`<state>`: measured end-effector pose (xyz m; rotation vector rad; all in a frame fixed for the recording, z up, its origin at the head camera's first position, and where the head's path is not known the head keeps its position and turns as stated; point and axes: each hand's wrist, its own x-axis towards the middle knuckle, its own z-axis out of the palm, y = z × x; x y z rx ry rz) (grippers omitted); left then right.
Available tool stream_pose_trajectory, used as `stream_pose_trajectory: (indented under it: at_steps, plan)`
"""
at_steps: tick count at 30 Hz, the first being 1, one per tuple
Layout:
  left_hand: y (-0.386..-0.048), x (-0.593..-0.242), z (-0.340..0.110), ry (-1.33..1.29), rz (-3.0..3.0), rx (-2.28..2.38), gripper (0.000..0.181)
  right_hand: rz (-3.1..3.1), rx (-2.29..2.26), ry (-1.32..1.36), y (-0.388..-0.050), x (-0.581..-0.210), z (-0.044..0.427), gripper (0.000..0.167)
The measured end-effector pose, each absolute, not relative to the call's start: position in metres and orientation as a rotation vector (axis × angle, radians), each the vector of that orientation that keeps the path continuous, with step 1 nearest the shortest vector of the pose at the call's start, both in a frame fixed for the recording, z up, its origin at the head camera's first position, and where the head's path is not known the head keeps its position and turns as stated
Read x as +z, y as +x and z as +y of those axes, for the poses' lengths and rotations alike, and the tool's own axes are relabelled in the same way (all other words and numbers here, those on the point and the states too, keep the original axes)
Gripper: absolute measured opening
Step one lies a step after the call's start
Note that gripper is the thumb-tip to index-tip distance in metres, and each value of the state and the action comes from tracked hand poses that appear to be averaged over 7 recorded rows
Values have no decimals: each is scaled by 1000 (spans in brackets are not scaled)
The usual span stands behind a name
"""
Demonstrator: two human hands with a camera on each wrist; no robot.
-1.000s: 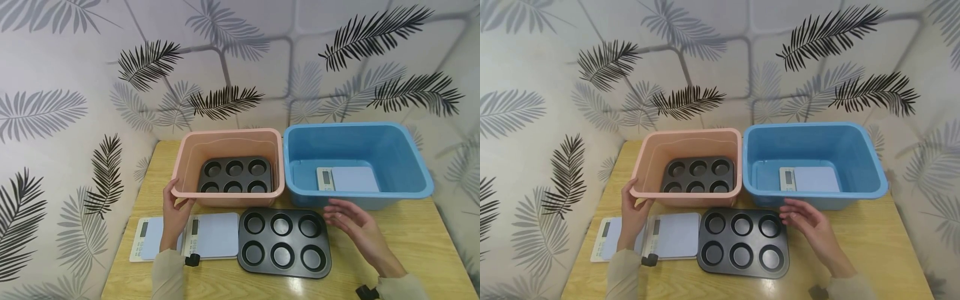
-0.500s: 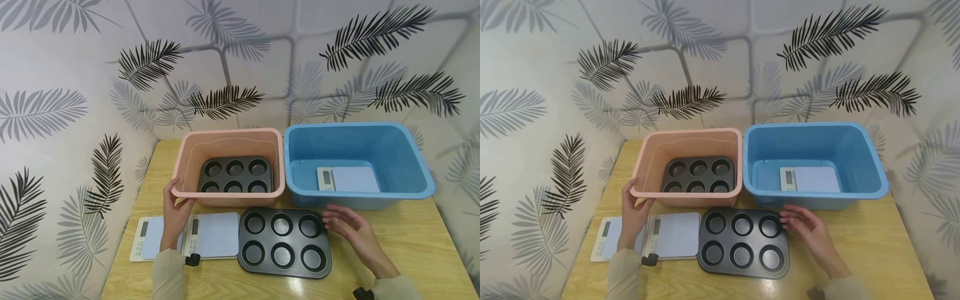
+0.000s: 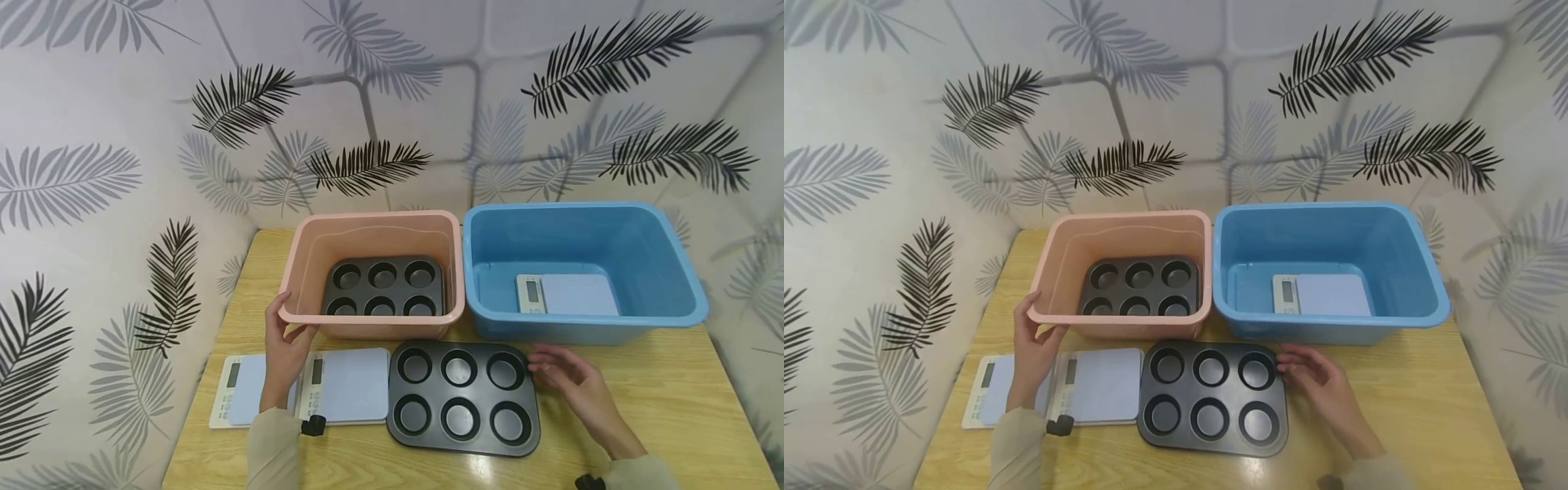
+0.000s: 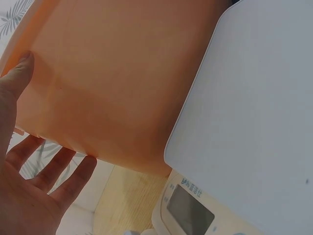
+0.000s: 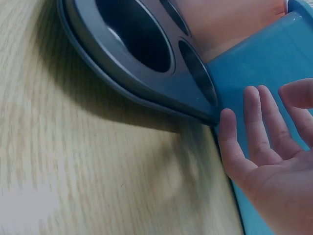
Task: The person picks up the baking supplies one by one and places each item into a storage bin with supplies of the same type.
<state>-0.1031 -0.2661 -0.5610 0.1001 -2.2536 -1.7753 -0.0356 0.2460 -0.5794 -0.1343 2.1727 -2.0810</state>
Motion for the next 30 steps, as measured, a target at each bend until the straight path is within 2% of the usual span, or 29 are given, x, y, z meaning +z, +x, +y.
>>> stream_pose_trajectory:
  at_steps: [30]
  plan:
    - [-103,-562,-264,76,-2219,-1777,84,2118,-2121,-164,-30,-605,256,40]
